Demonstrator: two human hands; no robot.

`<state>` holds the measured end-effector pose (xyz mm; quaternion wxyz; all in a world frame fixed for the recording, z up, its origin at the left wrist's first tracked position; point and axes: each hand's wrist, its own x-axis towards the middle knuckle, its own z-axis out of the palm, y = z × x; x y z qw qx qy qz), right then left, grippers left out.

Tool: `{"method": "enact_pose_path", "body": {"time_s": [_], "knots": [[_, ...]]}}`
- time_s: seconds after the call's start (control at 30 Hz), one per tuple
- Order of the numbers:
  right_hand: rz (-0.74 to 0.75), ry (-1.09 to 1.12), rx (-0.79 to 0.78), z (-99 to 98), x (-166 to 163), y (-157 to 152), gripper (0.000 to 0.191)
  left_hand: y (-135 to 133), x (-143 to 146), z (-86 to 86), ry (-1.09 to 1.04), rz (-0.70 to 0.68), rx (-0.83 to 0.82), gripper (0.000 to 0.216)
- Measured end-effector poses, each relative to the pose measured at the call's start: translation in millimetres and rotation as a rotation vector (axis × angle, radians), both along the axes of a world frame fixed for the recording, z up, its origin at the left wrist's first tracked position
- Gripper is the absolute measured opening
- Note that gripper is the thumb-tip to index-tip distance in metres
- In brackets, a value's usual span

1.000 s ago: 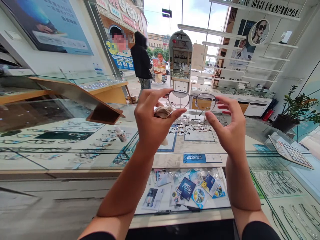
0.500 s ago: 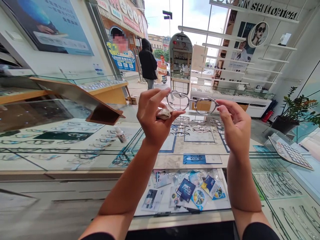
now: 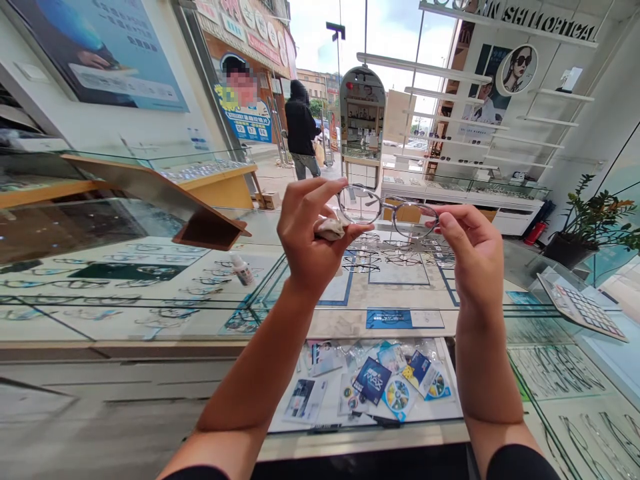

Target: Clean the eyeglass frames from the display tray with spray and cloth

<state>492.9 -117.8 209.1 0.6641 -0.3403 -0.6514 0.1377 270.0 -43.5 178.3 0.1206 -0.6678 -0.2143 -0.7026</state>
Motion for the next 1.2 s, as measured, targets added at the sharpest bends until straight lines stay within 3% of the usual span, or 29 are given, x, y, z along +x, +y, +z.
{"method": "enact_pose_path", "body": {"time_s": [0.3, 0.5, 0.7, 0.93, 1.2], "knots": [[0.194, 0.080, -0.003, -4.4, 2, 7, 0.024, -6, 4, 3.6, -0.009, 0.007, 0.006, 0.068], [0.167, 0.072, -0.009, -5.1, 1, 8, 0.026, -9, 6, 4.9, -0.040, -0.052, -0.104, 0.067], [0.145, 0.095, -0.012, -3.5, 0, 8, 0.021, -20, 10, 7.4, -0.087, -0.202, -0.176, 0.062], [0.154, 0.146, -0.016, -2.4, -1, 6, 0.016, -30, 12, 12.6, -0.121, -0.365, -0.162, 0.057], [0.137, 0.117, -0.044, -1.7, -1, 7, 0.022, -31, 15, 14.9, -0.153, -0.388, -0.061, 0.062]]}}
